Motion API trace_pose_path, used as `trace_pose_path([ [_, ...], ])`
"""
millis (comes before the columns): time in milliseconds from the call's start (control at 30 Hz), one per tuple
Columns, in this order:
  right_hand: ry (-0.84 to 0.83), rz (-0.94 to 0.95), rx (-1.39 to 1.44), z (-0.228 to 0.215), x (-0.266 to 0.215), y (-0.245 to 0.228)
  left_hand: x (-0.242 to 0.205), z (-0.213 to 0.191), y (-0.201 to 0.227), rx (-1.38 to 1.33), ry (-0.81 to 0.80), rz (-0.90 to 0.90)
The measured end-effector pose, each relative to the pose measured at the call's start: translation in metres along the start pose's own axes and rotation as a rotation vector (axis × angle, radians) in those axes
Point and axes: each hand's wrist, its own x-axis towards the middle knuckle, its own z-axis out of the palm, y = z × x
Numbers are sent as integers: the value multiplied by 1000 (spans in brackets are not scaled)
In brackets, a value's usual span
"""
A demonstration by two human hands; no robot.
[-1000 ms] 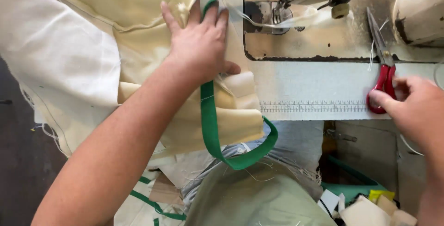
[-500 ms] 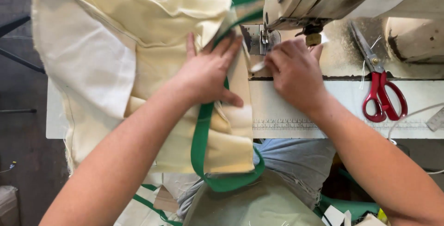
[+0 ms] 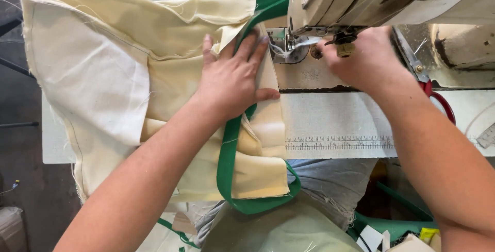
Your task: Sewing a tote bag by attaching green handles and trimming excess fabric with scissors at a sewing machine station.
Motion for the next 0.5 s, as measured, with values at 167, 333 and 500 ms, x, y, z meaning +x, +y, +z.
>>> trace_pose_path([
  [167,616,-330,594,58,15,-22,-5,-15,7,-2,-91,-52],
  [333,1037,-420,246,58,-13,-38,-1,-10,7,-9,-62,-40],
  [500,1067,-398,190,71,11,-33,2,-1,6,-8,3,-12],
])
